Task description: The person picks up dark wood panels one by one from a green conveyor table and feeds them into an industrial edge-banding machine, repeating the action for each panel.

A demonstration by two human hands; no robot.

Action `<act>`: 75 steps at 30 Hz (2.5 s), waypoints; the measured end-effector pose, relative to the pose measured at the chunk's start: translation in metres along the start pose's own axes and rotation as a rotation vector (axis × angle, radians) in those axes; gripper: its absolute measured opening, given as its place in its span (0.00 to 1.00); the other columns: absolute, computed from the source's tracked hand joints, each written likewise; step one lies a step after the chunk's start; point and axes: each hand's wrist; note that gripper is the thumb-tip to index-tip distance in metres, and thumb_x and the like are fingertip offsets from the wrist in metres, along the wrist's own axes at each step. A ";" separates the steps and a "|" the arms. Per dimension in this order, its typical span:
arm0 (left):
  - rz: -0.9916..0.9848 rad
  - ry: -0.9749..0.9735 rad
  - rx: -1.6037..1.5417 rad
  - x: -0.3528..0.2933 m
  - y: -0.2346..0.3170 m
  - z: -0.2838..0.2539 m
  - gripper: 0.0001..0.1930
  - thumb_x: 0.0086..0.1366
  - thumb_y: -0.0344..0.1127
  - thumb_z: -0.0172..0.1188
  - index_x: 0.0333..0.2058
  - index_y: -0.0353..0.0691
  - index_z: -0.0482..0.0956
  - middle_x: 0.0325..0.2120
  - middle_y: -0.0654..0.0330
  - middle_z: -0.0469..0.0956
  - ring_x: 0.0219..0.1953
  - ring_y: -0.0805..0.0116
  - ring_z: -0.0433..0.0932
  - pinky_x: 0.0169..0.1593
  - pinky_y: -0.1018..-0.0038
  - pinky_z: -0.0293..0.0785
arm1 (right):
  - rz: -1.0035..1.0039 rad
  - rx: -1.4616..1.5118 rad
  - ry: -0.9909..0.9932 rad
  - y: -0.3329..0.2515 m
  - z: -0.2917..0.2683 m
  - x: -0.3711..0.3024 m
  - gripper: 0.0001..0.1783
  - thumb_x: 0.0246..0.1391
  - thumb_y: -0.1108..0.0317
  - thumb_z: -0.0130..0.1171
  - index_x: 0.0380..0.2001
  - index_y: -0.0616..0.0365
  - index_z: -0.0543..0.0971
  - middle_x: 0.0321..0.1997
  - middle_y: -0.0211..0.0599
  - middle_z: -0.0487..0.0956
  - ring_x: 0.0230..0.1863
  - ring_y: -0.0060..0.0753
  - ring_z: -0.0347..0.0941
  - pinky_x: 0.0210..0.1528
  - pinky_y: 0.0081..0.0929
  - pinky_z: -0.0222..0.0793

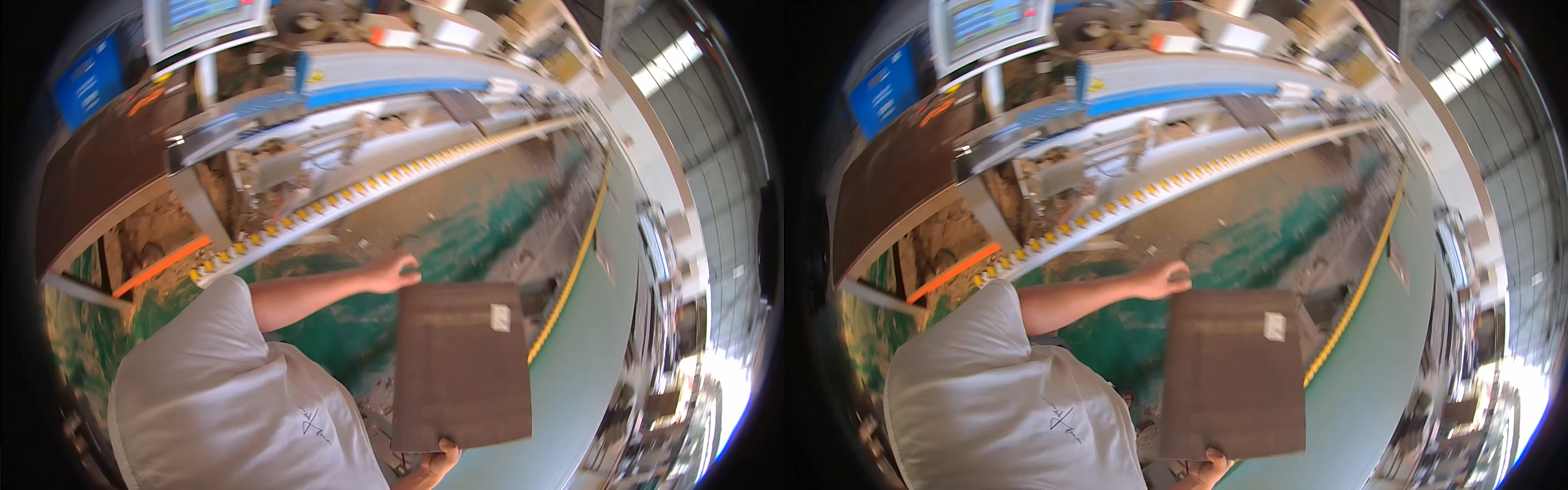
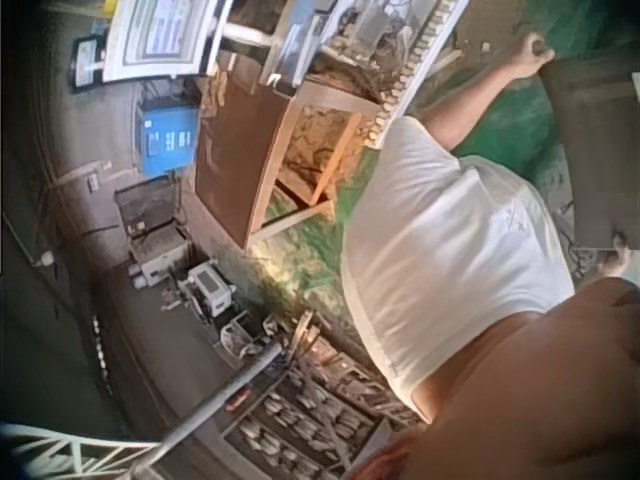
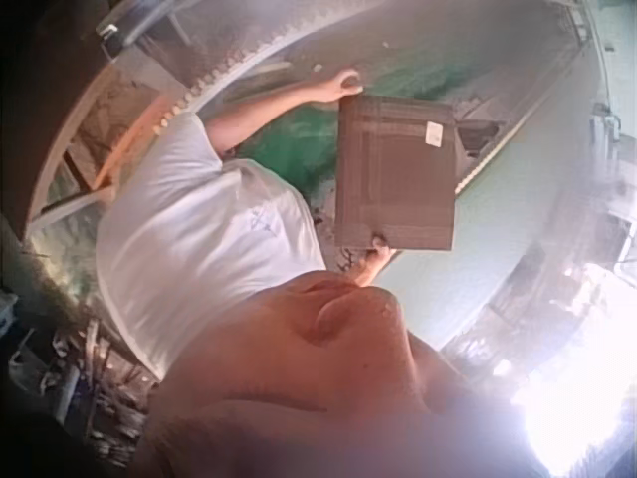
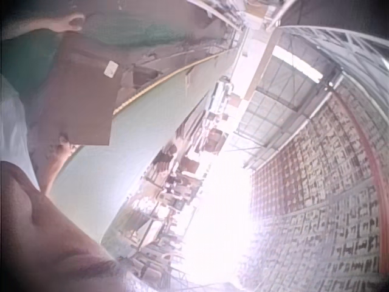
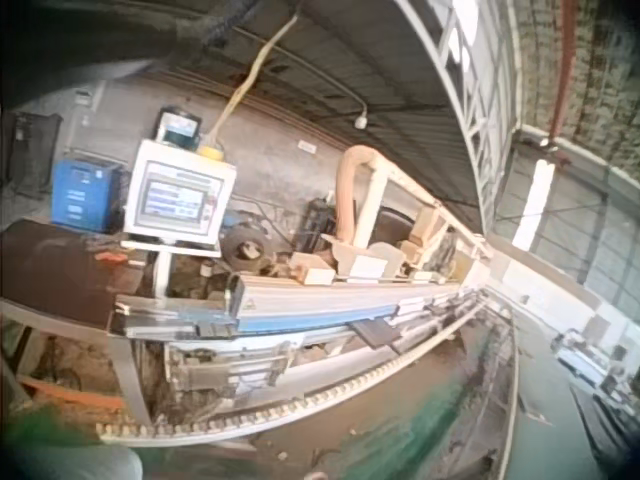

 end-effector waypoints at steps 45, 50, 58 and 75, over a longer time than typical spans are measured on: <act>-1.052 1.441 -0.725 -0.089 -0.297 -0.423 0.26 0.72 0.49 0.52 0.58 0.34 0.74 0.53 0.54 0.76 0.52 0.62 0.74 0.55 0.64 0.69 | 0.474 -0.809 -0.548 0.487 0.562 0.432 0.23 0.62 0.48 0.58 0.32 0.62 0.78 0.27 0.31 0.76 0.24 0.25 0.71 0.22 0.26 0.70; -1.124 1.473 -0.600 -0.020 -0.292 -0.407 0.26 0.71 0.51 0.52 0.56 0.34 0.75 0.52 0.52 0.76 0.53 0.61 0.73 0.56 0.62 0.69 | 0.513 -0.802 -0.495 0.468 0.572 0.475 0.24 0.63 0.48 0.56 0.40 0.62 0.78 0.35 0.37 0.78 0.31 0.30 0.75 0.28 0.29 0.76; -1.126 1.470 -0.466 0.039 -0.318 -0.375 0.25 0.70 0.49 0.53 0.54 0.34 0.76 0.51 0.49 0.77 0.52 0.55 0.74 0.53 0.60 0.69 | 0.529 -0.549 -0.475 0.381 0.490 0.502 0.27 0.66 0.48 0.50 0.53 0.61 0.73 0.47 0.44 0.79 0.39 0.38 0.79 0.39 0.29 0.77; -0.747 0.881 -1.122 0.099 -0.265 -0.257 0.16 0.71 0.51 0.51 0.46 0.45 0.73 0.40 0.62 0.76 0.37 0.64 0.77 0.49 0.65 0.78 | 0.464 -0.591 0.624 0.169 -0.068 0.191 0.22 0.64 0.57 0.53 0.46 0.69 0.73 0.34 0.49 0.80 0.26 0.37 0.79 0.22 0.29 0.77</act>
Point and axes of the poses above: each hand's wrist, its own x-axis towards the middle knuckle, its own z-axis out of the palm, y = z × x
